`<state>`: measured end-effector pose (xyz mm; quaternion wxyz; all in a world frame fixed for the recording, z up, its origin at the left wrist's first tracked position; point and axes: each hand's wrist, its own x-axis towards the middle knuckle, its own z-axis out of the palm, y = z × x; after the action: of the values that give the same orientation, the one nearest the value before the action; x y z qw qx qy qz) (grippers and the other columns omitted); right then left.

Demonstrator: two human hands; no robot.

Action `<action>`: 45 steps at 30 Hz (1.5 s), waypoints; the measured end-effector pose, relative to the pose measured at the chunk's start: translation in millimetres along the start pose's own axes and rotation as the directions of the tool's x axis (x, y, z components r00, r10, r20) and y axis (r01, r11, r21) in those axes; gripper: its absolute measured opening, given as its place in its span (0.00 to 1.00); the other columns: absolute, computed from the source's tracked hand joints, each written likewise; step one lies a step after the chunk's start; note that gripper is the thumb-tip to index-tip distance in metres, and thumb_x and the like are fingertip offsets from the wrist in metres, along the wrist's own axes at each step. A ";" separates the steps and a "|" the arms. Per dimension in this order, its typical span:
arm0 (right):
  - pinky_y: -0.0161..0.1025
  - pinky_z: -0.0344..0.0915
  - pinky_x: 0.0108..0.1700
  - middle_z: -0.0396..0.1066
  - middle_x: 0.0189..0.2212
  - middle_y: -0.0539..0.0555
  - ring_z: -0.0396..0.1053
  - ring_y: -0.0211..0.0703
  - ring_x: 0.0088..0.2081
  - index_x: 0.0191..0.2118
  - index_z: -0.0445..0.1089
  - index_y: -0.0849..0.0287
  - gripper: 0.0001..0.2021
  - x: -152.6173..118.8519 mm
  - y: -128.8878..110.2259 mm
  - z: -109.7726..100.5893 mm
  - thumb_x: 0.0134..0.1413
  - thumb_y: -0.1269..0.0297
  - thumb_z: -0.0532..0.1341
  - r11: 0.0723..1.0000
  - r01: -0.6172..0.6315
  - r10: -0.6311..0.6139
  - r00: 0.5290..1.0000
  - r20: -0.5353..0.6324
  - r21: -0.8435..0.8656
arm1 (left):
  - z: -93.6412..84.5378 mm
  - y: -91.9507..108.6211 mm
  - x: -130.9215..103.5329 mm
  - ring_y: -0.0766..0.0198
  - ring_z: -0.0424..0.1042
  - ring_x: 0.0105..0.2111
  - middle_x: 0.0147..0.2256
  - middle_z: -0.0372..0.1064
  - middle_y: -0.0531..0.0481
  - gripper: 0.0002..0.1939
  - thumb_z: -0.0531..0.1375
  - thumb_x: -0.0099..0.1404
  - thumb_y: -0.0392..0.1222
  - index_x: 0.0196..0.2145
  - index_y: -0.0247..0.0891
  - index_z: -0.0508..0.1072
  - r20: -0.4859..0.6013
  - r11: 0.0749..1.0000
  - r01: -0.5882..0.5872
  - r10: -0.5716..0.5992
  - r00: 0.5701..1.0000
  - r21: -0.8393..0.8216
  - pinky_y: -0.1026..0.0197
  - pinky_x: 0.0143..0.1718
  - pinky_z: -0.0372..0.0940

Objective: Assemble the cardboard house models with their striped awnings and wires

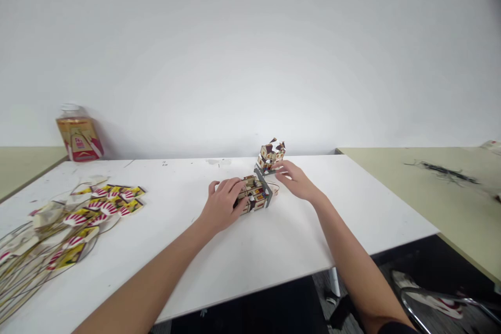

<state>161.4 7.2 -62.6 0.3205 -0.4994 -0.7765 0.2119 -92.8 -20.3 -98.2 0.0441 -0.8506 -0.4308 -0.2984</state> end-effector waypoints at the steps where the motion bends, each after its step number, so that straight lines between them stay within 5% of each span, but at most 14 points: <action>1: 0.42 0.66 0.46 0.64 0.48 0.56 0.67 0.39 0.43 0.48 0.63 0.56 0.12 -4.5 10.6 -1.8 0.58 0.64 0.53 0.996 -0.086 0.087 0.995 0.047 -0.017 | 0.4 -0.3 0.0 0.57 0.67 0.46 0.49 0.67 0.45 0.15 0.50 0.66 0.44 0.49 0.41 0.64 -0.001 1.000 0.002 -0.002 1.000 0.001 0.51 0.49 0.48; 6: 0.39 0.68 0.36 0.67 0.43 0.56 0.68 0.38 0.32 0.47 0.68 0.58 0.20 -21.9 41.9 6.3 0.44 0.64 0.64 0.983 -0.162 0.174 0.970 0.170 -0.083 | 2.3 -1.3 -0.5 0.57 0.67 0.46 0.49 0.67 0.44 0.15 0.51 0.66 0.44 0.49 0.41 0.64 -0.006 1.000 0.001 -0.001 1.000 -0.001 0.50 0.50 0.47; 10: 0.41 0.66 0.39 0.65 0.43 0.57 0.67 0.43 0.38 0.45 0.70 0.60 0.24 -19.9 43.5 24.1 0.39 0.58 0.67 0.983 -0.147 0.160 0.980 0.115 -0.113 | 3.2 -1.7 -0.8 0.57 0.67 0.46 0.49 0.67 0.45 0.14 0.51 0.66 0.43 0.48 0.41 0.65 -0.019 1.000 0.004 -0.004 1.000 -0.008 0.50 0.50 0.47; 15: 0.39 0.66 0.39 0.66 0.40 0.55 0.65 0.44 0.40 0.37 0.71 0.60 0.18 -15.8 41.8 34.7 0.40 0.56 0.67 0.987 -0.118 0.126 0.990 0.065 -0.112 | 3.6 -2.3 -0.4 0.58 0.68 0.45 0.48 0.68 0.46 0.13 0.52 0.65 0.43 0.47 0.41 0.66 -0.047 1.000 0.000 -0.001 0.999 -0.011 0.50 0.50 0.48; 23: 0.39 0.67 0.37 0.66 0.44 0.56 0.67 0.38 0.35 0.40 0.68 0.58 0.16 -24.8 32.2 4.7 0.45 0.57 0.64 0.999 -0.026 0.023 0.996 -0.091 -0.027 | 4.5 -2.6 -1.1 0.57 0.68 0.45 0.48 0.68 0.45 0.13 0.52 0.65 0.43 0.47 0.41 0.66 -0.052 1.000 -0.004 0.004 0.999 -0.010 0.49 0.50 0.48; 29: 0.37 0.66 0.36 0.64 0.49 0.57 0.68 0.39 0.38 0.40 0.66 0.57 0.12 -23.2 19.8 -14.8 0.50 0.59 0.61 0.998 0.017 -0.012 0.996 -0.090 0.053 | 4.7 -3.0 -1.9 0.58 0.68 0.46 0.49 0.68 0.46 0.14 0.51 0.65 0.43 0.48 0.41 0.66 -0.039 1.000 0.010 -0.011 0.999 -0.023 0.50 0.50 0.48; 36: 0.39 0.65 0.41 0.67 0.33 0.50 0.65 0.36 0.33 0.36 0.61 0.58 0.11 -5.9 -3.3 -11.6 0.47 0.63 0.62 0.978 0.080 -0.067 0.995 -0.071 0.195 | 4.5 -1.7 -1.3 0.57 0.68 0.46 0.49 0.67 0.46 0.14 0.52 0.65 0.43 0.48 0.42 0.66 -0.030 0.999 0.021 -0.022 0.999 -0.034 0.50 0.51 0.48; 45: 0.38 0.64 0.38 0.69 0.35 0.50 0.64 0.37 0.31 0.38 0.66 0.56 0.12 24.0 -56.6 -42.6 0.46 0.62 0.64 0.959 0.205 -0.211 0.977 -0.010 -0.195 | 0.9 0.4 -0.9 0.57 0.67 0.46 0.49 0.68 0.44 0.15 0.50 0.66 0.42 0.50 0.39 0.62 -0.002 0.999 0.033 -0.033 0.999 -0.029 0.49 0.51 0.47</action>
<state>148.3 6.2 11.0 0.3030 -0.4469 -0.8365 0.0934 -92.4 -20.9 -99.4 0.0275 -0.8435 -0.4404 -0.3063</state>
